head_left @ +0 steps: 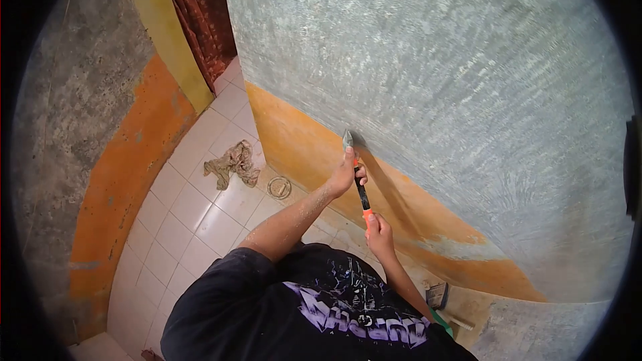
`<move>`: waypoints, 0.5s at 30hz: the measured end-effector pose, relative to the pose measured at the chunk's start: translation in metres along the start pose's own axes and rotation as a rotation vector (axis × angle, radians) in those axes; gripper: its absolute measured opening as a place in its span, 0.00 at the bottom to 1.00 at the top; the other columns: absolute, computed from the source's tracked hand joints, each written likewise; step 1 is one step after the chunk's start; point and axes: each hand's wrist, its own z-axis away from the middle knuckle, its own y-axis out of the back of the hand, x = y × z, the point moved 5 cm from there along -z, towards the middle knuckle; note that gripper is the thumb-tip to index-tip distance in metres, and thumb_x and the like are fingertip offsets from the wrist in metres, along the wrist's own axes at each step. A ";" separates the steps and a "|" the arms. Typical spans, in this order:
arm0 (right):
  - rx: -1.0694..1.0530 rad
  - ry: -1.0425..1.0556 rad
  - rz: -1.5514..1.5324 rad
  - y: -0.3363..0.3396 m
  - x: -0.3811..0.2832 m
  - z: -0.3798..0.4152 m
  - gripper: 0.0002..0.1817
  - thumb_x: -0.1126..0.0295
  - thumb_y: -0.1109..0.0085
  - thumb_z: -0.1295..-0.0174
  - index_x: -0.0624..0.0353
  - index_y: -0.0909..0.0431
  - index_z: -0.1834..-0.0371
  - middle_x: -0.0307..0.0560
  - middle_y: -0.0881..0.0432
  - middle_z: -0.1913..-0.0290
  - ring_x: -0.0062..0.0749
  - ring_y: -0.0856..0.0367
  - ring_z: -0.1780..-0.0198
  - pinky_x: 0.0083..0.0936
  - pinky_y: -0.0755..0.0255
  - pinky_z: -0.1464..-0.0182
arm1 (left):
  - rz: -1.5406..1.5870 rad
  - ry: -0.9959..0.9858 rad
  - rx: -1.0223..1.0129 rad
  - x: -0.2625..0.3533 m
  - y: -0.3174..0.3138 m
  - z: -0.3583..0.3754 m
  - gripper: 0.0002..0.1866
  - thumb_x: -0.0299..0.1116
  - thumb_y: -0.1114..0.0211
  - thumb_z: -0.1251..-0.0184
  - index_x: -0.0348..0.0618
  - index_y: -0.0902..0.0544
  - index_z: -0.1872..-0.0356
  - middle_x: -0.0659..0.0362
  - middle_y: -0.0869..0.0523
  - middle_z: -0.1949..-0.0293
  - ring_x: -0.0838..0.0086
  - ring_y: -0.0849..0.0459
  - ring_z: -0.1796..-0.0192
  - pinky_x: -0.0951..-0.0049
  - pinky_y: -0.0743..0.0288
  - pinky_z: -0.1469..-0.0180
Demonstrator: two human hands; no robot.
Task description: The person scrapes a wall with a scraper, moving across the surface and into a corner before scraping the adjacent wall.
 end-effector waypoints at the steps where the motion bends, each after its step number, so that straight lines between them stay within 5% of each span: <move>1: -0.007 -0.018 -0.007 -0.006 -0.005 -0.004 0.20 0.54 0.51 0.25 0.62 0.22 0.59 0.32 0.33 0.82 0.16 0.36 0.82 0.20 0.41 0.79 | -0.002 -0.003 0.002 0.002 0.007 -0.001 0.29 0.68 0.66 0.25 0.50 0.42 0.65 0.65 0.41 0.81 0.75 0.34 0.81 0.73 0.31 0.74; 15: 0.007 0.046 0.027 -0.042 -0.008 -0.022 0.22 0.51 0.53 0.24 0.60 0.22 0.60 0.32 0.33 0.82 0.16 0.34 0.82 0.20 0.40 0.79 | -0.080 -0.011 0.073 0.021 0.040 -0.005 0.30 0.68 0.68 0.24 0.49 0.40 0.63 0.64 0.38 0.83 0.74 0.32 0.81 0.72 0.32 0.73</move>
